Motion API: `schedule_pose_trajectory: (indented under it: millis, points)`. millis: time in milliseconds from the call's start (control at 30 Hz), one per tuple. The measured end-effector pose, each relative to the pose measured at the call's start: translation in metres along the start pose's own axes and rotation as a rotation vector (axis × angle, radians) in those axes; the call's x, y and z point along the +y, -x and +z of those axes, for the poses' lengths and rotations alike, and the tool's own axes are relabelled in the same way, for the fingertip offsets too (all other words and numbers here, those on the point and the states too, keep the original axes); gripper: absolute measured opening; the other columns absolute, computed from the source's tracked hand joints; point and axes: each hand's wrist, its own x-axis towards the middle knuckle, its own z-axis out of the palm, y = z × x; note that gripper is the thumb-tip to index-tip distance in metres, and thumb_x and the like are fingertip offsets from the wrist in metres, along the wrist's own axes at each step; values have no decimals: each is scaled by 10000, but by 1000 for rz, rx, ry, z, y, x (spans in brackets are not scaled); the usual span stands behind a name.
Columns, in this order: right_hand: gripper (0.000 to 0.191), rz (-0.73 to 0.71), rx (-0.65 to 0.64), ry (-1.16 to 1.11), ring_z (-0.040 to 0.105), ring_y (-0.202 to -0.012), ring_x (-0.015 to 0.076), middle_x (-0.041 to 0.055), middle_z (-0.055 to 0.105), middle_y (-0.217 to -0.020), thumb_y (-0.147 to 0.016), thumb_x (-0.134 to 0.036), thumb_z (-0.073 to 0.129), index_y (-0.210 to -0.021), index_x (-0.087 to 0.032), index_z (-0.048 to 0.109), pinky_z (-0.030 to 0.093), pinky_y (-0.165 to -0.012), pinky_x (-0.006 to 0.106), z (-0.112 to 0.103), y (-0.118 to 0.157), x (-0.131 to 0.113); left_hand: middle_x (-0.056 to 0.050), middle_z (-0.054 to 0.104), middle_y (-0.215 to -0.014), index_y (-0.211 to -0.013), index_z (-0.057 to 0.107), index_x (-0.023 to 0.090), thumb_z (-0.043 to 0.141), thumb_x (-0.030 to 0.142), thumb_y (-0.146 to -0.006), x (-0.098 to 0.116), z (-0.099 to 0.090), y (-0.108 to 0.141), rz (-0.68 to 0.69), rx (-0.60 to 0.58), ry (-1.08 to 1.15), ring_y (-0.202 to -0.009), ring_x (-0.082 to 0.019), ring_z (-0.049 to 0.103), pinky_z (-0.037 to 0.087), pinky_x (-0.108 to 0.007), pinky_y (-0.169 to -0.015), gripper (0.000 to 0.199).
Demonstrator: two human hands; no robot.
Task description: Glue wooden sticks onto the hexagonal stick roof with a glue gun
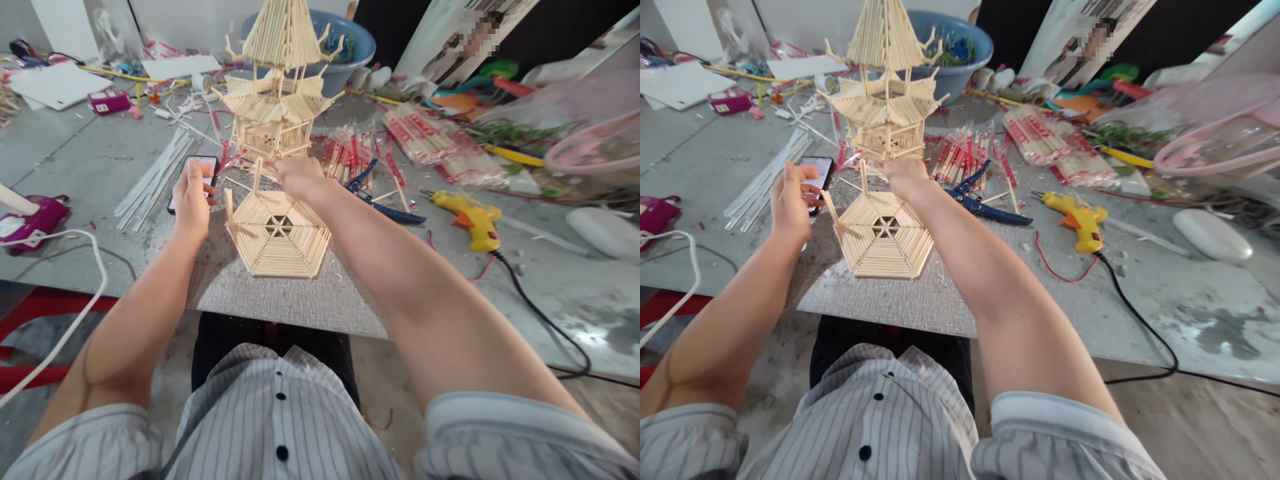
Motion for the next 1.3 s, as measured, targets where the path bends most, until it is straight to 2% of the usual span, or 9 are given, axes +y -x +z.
schedule_pose_trajectory:
  millis: [233, 367, 433, 500, 567, 700, 800, 933, 1300]
  points:
    - [235, 90, 96, 0, 611, -902, 261, 126, 668, -1012, -868, -196, 471, -1017, -170, 651, 448, -766, 390, -26, 39, 10, -12, 561, -933, -933, 568, 150, 456, 563, -900, 11, -8, 7, 366, 115, -10, -621, -43, 471, 395, -216, -485, 429]
    - [87, 102, 138, -329, 539, -704, 158, 55, 615, -746, -829, -187, 552, -787, -158, 622, 415, -655, 294, -30, 63, 23, 30, 577, -867, -950, 591, 174, 484, 551, -895, 30, -9, 29, 569, 120, -76, -534, -6, 457, 361, -206, -488, 396]
    - [72, 127, 132, -620, 467, -582, 104, 19, 577, -687, -830, -160, 542, -779, -157, 593, 374, -574, 255, -29, 81, 26, 27, 585, -787, -962, 612, 194, 503, 508, -900, 42, -3, 44, 564, -7, -116, -524, -31, 500, 380, -226, -504, 339]
    - [63, 165, 94, -863, 392, -500, 72, 1, 567, -686, -838, -149, 519, -804, -161, 571, 326, -516, 239, -28, 100, 26, 17, 589, -725, -1001, 621, 200, 505, 441, -910, 53, 6, 58, 418, -296, -190, -488, -53, 505, 384, -231, -466, 282]
    - [44, 149, 44, -966, 361, -487, 61, -7, 562, -685, -828, -149, 525, -805, -160, 560, 297, -503, 237, -27, 119, 27, -23, 639, -895, -1122, 585, 206, 533, 387, -891, 61, 19, 66, 353, -499, -294, -487, -53, 518, 415, -238, -476, 298]
    - [53, 3, -29, -826, 396, -586, 77, -17, 523, -667, -797, -191, 580, -772, -144, 577, 308, -582, 249, -27, 144, 32, -114, 543, -1299, -1284, 489, 214, 564, 309, -854, 68, 46, 64, 548, -586, -531, -788, -132, 640, 497, -278, -686, 446]
    - [124, -73, -43, -688, 423, -648, 92, -11, 526, -697, -812, -257, 570, -779, -139, 586, 317, -631, 256, -29, 151, 39, -122, 644, -1123, -1121, 609, 152, 496, 285, -893, 65, 63, 56, 647, -768, -685, -899, -190, 644, 486, -317, -777, 287]
    - [163, -104, -22, -634, 459, -675, 100, 4, 570, -737, -830, -277, 524, -832, -137, 609, 326, -646, 249, -29, 154, 46, -101, 687, -842, -856, 672, 132, 437, 256, -911, 56, 75, 52, 686, -967, -844, -834, -212, 643, 460, -332, -728, 272]
    - [202, 61, 84, -531, 528, -676, 126, 40, 654, -777, -853, -294, 501, -834, -151, 642, 362, -649, 254, -26, 154, 64, -65, 615, -690, -773, 613, 182, 401, 322, -905, 43, 67, 55, 478, -900, -950, -668, -197, 564, 336, -307, -600, 286]
